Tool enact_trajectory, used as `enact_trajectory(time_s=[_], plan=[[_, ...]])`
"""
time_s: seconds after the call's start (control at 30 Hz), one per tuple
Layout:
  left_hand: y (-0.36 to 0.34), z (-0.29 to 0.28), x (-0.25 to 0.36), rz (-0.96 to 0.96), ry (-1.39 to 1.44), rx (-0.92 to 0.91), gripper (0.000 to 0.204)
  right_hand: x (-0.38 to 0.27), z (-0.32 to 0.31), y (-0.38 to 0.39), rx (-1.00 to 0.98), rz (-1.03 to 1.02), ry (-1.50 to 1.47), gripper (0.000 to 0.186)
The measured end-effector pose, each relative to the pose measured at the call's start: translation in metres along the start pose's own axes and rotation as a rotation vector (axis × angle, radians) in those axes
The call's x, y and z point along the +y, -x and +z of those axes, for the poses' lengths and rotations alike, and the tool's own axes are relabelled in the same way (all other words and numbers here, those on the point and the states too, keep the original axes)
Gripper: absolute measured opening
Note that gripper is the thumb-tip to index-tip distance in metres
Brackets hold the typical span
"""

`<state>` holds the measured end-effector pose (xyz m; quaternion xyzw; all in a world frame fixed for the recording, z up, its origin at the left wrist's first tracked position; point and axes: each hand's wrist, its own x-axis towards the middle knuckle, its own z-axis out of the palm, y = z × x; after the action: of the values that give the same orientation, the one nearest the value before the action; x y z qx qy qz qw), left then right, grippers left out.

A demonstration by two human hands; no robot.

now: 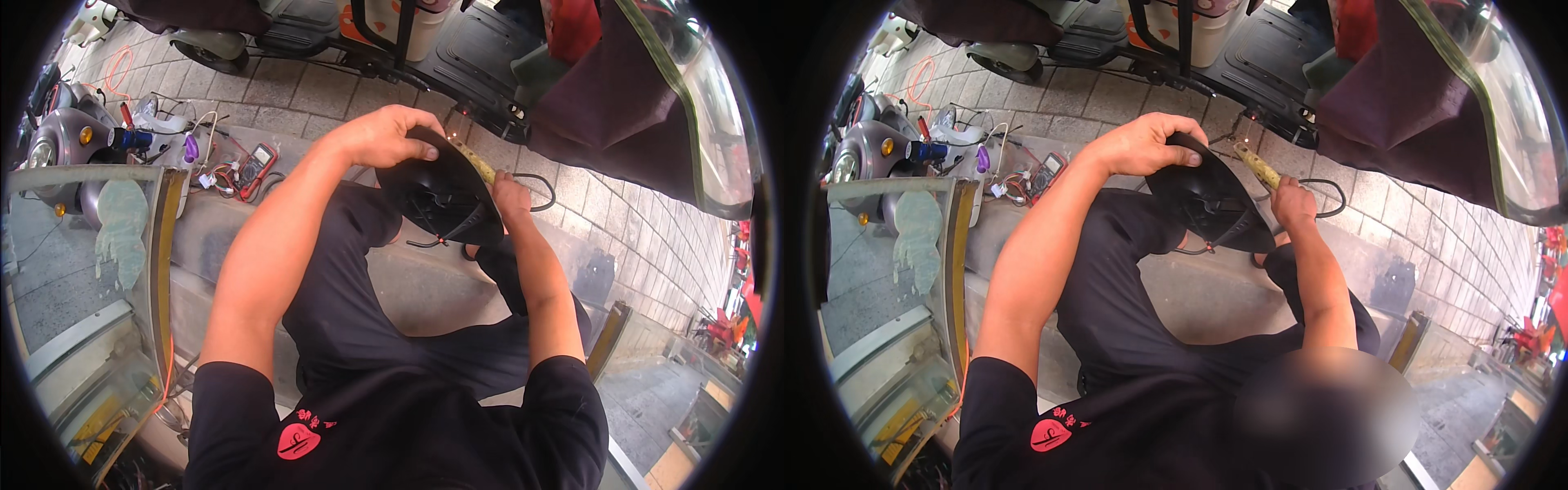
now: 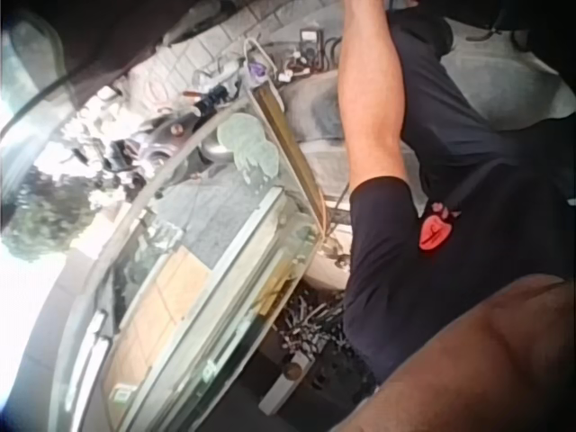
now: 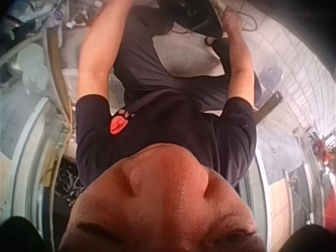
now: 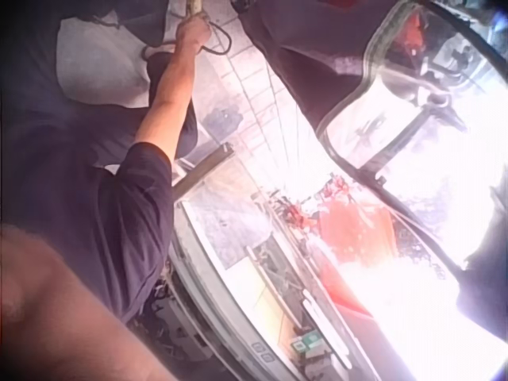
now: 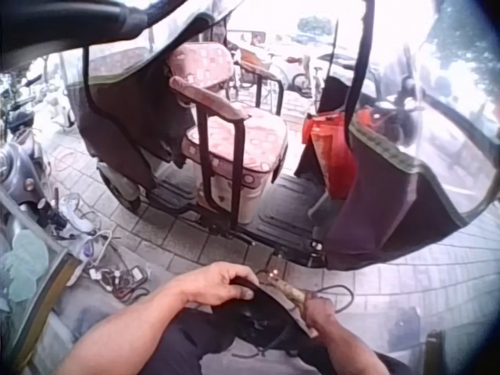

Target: The person sits on the floor and uses a welding torch to join a black circular metal part to a scooter frame. They hold the part in place with one hand and apply the welding torch with the other, creating sparks. The person also handles a metal rod and adjusts the welding cables during the process.

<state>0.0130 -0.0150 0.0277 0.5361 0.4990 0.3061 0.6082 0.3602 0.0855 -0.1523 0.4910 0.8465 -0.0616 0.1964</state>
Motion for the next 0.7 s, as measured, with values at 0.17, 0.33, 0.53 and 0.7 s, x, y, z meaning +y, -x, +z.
enact_trajectory(time_s=[0.17,0.33,0.53,0.7], plan=[[0.000,0.000,0.000,-0.002,-0.037,0.021,0.022,-0.002,-0.002,-0.002,-0.004,-0.005,0.002,0.039],[-0.002,-0.001,-0.006,0.020,-0.091,0.054,0.023,-0.003,-0.005,-0.004,-0.031,0.012,0.002,0.039],[-0.005,-0.001,-0.019,0.118,-0.171,0.102,0.027,-0.001,-0.011,-0.006,-0.156,-0.022,0.032,0.057],[-0.003,0.000,-0.005,0.055,-0.072,0.040,0.022,0.004,0.007,0.018,-0.020,-0.074,0.056,0.041]])
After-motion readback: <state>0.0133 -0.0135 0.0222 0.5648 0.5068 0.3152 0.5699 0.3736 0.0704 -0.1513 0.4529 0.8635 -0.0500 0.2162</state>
